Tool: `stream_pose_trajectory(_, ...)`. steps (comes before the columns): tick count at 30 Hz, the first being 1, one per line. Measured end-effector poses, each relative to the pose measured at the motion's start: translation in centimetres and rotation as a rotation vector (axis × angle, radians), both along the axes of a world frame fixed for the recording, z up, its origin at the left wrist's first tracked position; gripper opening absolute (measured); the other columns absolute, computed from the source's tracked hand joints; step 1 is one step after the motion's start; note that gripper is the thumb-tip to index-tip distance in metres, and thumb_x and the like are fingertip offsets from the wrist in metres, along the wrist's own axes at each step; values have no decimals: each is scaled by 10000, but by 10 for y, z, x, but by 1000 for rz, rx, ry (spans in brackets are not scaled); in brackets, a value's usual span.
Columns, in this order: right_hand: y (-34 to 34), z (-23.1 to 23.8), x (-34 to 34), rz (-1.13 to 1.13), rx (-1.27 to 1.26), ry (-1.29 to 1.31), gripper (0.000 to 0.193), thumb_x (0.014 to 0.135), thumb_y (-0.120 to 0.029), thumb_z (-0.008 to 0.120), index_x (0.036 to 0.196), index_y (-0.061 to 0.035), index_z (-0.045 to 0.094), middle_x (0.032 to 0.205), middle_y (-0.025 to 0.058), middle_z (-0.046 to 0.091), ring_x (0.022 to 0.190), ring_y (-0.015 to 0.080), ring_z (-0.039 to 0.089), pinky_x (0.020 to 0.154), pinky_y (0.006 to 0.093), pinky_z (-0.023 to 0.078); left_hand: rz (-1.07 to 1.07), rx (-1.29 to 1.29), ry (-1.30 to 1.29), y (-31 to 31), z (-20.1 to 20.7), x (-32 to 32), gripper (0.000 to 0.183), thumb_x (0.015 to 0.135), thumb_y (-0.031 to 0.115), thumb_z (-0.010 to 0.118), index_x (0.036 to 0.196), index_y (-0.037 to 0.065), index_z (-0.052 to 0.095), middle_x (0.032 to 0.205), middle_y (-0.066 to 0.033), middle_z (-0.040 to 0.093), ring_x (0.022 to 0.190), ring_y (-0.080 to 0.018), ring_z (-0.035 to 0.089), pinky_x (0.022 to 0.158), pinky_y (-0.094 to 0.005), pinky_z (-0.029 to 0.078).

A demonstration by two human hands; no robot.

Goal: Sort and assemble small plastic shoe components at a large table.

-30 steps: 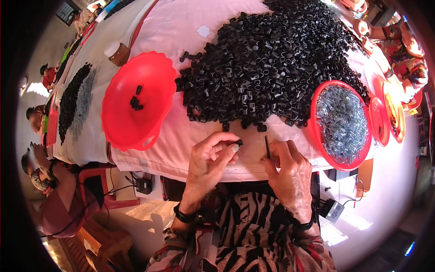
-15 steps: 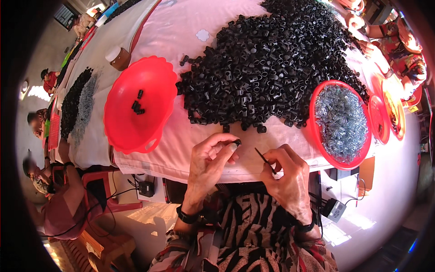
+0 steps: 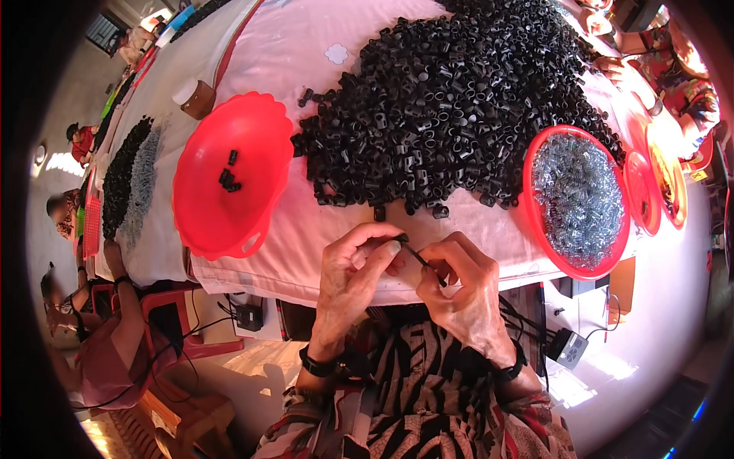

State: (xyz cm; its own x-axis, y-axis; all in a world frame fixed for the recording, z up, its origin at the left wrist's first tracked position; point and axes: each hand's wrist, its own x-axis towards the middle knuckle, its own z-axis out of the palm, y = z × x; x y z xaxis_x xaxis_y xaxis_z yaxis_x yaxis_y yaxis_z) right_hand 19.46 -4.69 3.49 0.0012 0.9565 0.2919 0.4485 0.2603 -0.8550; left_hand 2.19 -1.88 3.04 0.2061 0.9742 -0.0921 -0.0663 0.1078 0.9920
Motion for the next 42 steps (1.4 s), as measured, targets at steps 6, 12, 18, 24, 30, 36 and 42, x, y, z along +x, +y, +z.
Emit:
stream_pose_trajectory(6, 2, -3, -1, -2, 21, 3, 208, 738, 61, 634, 930, -18, 630, 789, 111, 617, 616, 265, 649, 543, 355, 514, 1, 8, 3, -1, -2, -1, 184, 964, -21, 596, 1142, -44, 637, 889, -67, 687, 797, -93, 644, 728, -237, 537)
stream_pose_trajectory(12, 3, -3, -2, -24, 182, -179, 214, 762, 25, 646, 974, -3, 632, 821, 120, 617, 742, 308, 643, 572, 398, 524, 16, 16, 19, -3, -2, 0, 208, 944, -44, 614, 1150, -40, 637, 925, -66, 687, 812, -91, 644, 737, -233, 541)
stream_pose_trajectory(18, -5, 1, -10, -14, 210, -332, 291, 748, -8, 660, 1032, 27, 604, 855, 112, 556, 745, 272, 601, 540, 353, 512, 74, 162, 102, -4, -6, 2, 247, 892, -101, 642, 1131, -37, 644, 979, -65, 689, 830, -89, 642, 734, -228, 534)
stream_pose_trajectory(24, -8, 0, -14, -25, 383, -701, 385, 728, -68, 614, 1085, 71, 585, 816, 98, 498, 679, 216, 578, 496, 304, 488, 145, 506, 420, -4, 6, 9, 268, 814, -183, 612, 1036, -43, 663, 975, -125, 680, 811, -168, 673, 698, -262, 536)
stream_pose_trajectory(30, -12, -3, -20, -25, 268, -603, 340, 764, -39, 622, 1083, 57, 554, 833, 106, 523, 602, 222, 584, 467, 303, 477, 154, 449, 300, -8, 1, 13, 294, 805, -201, 557, 1042, -65, 668, 974, -128, 676, 806, -159, 671, 693, -249, 548)
stream_pose_trajectory(36, -8, -5, -25, -55, 102, -89, 85, 960, -32, 549, 1032, 12, 559, 697, 104, 562, 520, 195, 561, 464, 321, 478, 192, 557, 342, -8, -2, 19, 298, 812, -209, 562, 1042, -62, 678, 996, -145, 692, 828, -171, 677, 712, -251, 547)
stream_pose_trajectory(42, -7, -6, -22, 66, -414, 633, 97, 1010, -76, 539, 1025, 17, 560, 716, 153, 641, 537, 212, 617, 519, 324, 487, 211, 611, 349, -8, -5, 17, 288, 817, -196, 588, 1051, -58, 683, 972, -144, 701, 837, -190, 678, 740, -272, 541)
